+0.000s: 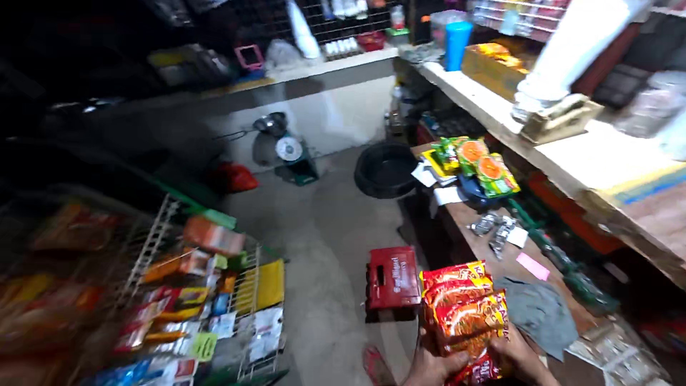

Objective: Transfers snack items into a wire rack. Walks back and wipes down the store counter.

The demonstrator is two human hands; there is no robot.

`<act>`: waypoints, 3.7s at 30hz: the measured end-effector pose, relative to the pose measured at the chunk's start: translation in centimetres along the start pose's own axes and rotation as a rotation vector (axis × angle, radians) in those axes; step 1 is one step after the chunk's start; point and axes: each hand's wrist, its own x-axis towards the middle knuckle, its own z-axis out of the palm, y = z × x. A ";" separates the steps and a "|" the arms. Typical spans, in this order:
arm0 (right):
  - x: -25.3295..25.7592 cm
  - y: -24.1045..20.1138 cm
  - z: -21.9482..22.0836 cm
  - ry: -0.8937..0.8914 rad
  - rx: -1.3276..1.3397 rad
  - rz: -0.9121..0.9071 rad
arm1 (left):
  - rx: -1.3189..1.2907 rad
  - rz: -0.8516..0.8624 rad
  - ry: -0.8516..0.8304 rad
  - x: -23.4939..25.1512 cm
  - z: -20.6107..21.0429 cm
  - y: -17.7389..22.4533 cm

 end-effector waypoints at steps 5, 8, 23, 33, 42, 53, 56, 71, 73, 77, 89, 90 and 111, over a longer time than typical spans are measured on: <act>7.9 0.0 8.9 -0.264 -0.100 -0.076 | 0.000 0.021 0.100 -0.6 -9.9 1.6; 11.8 1.1 15.1 -0.348 -0.007 -0.068 | -0.025 0.112 0.235 0.0 -15.6 0.9; 25.2 5.5 36.0 -0.701 0.545 0.495 | -0.024 0.177 0.723 0.6 -33.0 2.6; 36.6 6.8 45.9 -0.926 0.665 0.620 | -0.239 0.193 0.803 6.8 -43.4 5.4; 50.2 -0.9 52.8 -0.872 -0.053 0.292 | -0.178 0.141 0.739 15.9 -53.6 13.9; 54.6 -13.4 78.1 -1.470 -0.437 -0.458 | -0.412 0.378 1.110 11.3 -63.5 20.2; 53.8 -16.1 87.3 -1.668 -0.610 -0.805 | -0.435 0.011 1.217 9.7 -68.7 20.8; 52.2 -12.4 112.2 -2.001 -1.484 -1.100 | -1.273 0.718 1.185 18.4 -86.2 18.7; 52.4 -11.8 113.2 -2.005 -1.485 -1.140 | -1.332 0.732 1.208 19.4 -87.4 18.6; 52.1 -10.9 113.8 -1.953 -1.552 -1.253 | -1.472 0.738 1.212 21.7 -89.6 18.6; 56.5 -6.9 111.0 -1.930 -1.285 -1.384 | -0.257 0.106 1.228 18.5 -84.5 20.2; 56.9 -6.5 110.6 -1.894 -1.252 -1.392 | -0.146 0.082 1.394 17.3 -83.3 20.4; 59.6 -1.8 100.4 -1.487 -1.224 -0.556 | 0.056 -0.164 1.673 15.7 -89.3 17.4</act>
